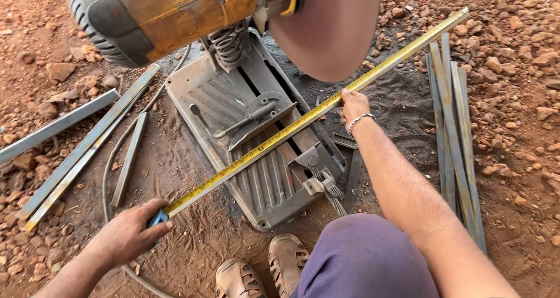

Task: The person measures a metal strip with a tape measure and cuts it using a chop saw, repeating the process for a second strip while another person assists.

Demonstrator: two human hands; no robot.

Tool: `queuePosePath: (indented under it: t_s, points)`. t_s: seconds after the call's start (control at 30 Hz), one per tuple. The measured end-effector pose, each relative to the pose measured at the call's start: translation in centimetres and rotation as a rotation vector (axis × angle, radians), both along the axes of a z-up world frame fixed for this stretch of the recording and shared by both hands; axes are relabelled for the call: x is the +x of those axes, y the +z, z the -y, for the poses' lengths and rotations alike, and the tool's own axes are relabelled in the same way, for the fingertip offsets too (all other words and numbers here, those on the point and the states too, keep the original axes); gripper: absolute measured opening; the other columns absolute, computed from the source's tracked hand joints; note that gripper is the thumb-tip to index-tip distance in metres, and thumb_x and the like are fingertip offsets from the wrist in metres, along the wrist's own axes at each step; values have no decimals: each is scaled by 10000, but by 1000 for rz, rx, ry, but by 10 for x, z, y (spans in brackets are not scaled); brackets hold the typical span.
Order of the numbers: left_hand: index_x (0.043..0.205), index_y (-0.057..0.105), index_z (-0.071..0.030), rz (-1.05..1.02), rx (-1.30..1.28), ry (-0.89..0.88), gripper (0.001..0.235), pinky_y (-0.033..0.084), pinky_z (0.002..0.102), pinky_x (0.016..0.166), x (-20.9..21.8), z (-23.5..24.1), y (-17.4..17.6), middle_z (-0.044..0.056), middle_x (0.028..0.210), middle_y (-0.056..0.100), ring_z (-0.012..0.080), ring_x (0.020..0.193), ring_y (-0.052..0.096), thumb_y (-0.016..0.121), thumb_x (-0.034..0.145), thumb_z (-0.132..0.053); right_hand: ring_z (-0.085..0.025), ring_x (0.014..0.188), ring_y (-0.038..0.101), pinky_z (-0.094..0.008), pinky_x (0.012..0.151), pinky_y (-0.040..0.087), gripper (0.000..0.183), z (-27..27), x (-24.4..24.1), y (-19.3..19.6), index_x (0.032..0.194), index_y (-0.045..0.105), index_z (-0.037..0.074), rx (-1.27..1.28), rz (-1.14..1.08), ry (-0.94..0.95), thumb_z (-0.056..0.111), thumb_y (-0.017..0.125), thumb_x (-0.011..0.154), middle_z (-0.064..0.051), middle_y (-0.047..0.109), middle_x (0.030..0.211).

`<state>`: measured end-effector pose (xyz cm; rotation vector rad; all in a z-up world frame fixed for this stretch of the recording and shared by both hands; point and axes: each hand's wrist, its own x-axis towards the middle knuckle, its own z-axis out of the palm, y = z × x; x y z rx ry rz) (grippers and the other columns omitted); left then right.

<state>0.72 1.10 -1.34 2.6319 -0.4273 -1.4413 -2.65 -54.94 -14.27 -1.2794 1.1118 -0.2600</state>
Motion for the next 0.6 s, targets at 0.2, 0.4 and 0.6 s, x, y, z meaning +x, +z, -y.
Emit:
queuePosePath:
  t_s: [0.2,0.4,0.6]
  points:
    - [1401,504,-252,183,-31,-131,576,562,448,966,7,-4,-22,88,1150,706,266,1083,696,551,919,-565,-118,466,462,-288,401,353,231,1,-6,-5,1036,664,17,25,4,30,241,647,984,-46,577,716]
    - [1454,432,-223,248,-13,-146,578,501,483,1040,10,-7,-40,135,1309,604,333,1224,613,541,949,-484,-152,708,664,-278,607,538,252,-29,-26,-6,1043,649,-35,-63,126,255,-104,534,830,-89,700,865]
    - [1456,430,-178,232,97,-171,509,509,466,1059,9,-8,-40,145,1256,606,300,1206,623,471,1004,-408,-131,861,720,-238,796,610,285,-71,-31,20,1045,684,-46,-106,178,485,-167,607,800,-75,736,952]
